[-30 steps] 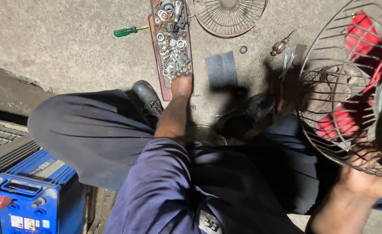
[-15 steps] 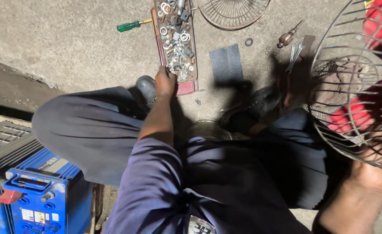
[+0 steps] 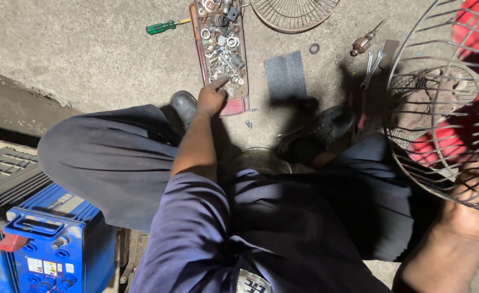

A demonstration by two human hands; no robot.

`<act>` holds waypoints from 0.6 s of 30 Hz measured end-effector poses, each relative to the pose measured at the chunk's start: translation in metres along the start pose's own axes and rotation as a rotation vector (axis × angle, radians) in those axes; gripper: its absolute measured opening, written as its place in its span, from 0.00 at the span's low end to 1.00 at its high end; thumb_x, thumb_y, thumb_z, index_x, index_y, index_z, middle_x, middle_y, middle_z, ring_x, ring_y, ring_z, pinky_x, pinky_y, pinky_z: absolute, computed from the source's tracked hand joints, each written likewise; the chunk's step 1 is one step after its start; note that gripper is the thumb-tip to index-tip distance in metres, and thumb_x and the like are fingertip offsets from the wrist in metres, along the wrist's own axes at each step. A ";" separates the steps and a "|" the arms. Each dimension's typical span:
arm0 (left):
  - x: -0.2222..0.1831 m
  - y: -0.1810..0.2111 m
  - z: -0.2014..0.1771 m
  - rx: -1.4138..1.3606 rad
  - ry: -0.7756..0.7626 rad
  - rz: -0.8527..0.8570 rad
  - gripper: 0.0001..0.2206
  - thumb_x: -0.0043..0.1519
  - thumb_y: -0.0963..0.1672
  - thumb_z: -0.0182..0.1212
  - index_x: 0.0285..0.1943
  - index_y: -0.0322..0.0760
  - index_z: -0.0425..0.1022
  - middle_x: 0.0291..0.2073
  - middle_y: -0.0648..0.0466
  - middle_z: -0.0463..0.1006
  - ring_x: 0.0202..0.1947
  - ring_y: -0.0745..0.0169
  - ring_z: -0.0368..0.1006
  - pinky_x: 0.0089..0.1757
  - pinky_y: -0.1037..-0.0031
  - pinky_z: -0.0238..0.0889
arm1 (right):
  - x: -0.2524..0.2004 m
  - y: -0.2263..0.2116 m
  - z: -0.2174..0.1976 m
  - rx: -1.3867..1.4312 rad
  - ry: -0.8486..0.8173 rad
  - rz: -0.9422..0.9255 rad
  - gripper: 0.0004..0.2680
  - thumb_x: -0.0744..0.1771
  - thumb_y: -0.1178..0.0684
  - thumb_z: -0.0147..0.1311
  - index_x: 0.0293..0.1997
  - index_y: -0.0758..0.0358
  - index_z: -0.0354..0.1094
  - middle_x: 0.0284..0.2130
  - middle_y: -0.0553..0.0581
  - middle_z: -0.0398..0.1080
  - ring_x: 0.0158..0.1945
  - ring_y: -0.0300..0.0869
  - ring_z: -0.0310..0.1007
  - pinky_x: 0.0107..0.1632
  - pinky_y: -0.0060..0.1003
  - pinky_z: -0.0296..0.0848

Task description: The person sits on the floor and assembles a table fan. They attach a metal mounting bracket to the fan motor and cage, then pick up a tray of nuts and bolts to secure the assembly.

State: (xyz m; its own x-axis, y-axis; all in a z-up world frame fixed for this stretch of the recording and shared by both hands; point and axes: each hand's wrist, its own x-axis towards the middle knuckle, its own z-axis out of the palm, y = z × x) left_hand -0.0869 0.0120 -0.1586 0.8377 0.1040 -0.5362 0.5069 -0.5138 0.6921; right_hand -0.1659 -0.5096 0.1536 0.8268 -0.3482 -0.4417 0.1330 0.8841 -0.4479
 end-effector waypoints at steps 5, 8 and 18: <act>-0.008 0.026 -0.001 0.026 0.030 -0.024 0.19 0.58 0.43 0.57 0.60 0.49 0.79 0.57 0.44 0.79 0.58 0.48 0.75 0.59 0.69 0.63 | 0.000 -0.002 -0.001 -0.003 0.001 -0.007 0.26 0.65 0.41 0.50 0.69 0.63 0.60 0.64 0.61 0.64 0.67 0.54 0.62 0.74 0.53 0.59; -0.006 0.039 0.013 0.353 -0.131 -0.118 0.19 0.60 0.45 0.58 0.62 0.51 0.76 0.51 0.38 0.78 0.54 0.39 0.73 0.57 0.60 0.62 | 0.001 -0.001 -0.002 -0.007 -0.005 -0.013 0.26 0.64 0.41 0.50 0.69 0.62 0.60 0.64 0.60 0.64 0.67 0.54 0.63 0.74 0.53 0.59; 0.011 -0.057 0.039 0.187 0.250 0.135 0.11 0.61 0.42 0.59 0.48 0.36 0.83 0.45 0.37 0.81 0.47 0.38 0.78 0.52 0.60 0.69 | 0.000 0.004 0.001 -0.012 -0.022 -0.025 0.27 0.62 0.40 0.53 0.68 0.60 0.61 0.62 0.57 0.65 0.66 0.53 0.64 0.73 0.53 0.60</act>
State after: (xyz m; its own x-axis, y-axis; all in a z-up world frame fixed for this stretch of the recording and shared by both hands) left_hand -0.1141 0.0089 -0.2229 0.9303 0.2186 -0.2947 0.3616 -0.6819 0.6358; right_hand -0.1645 -0.5056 0.1520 0.8352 -0.3628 -0.4132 0.1473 0.8716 -0.4676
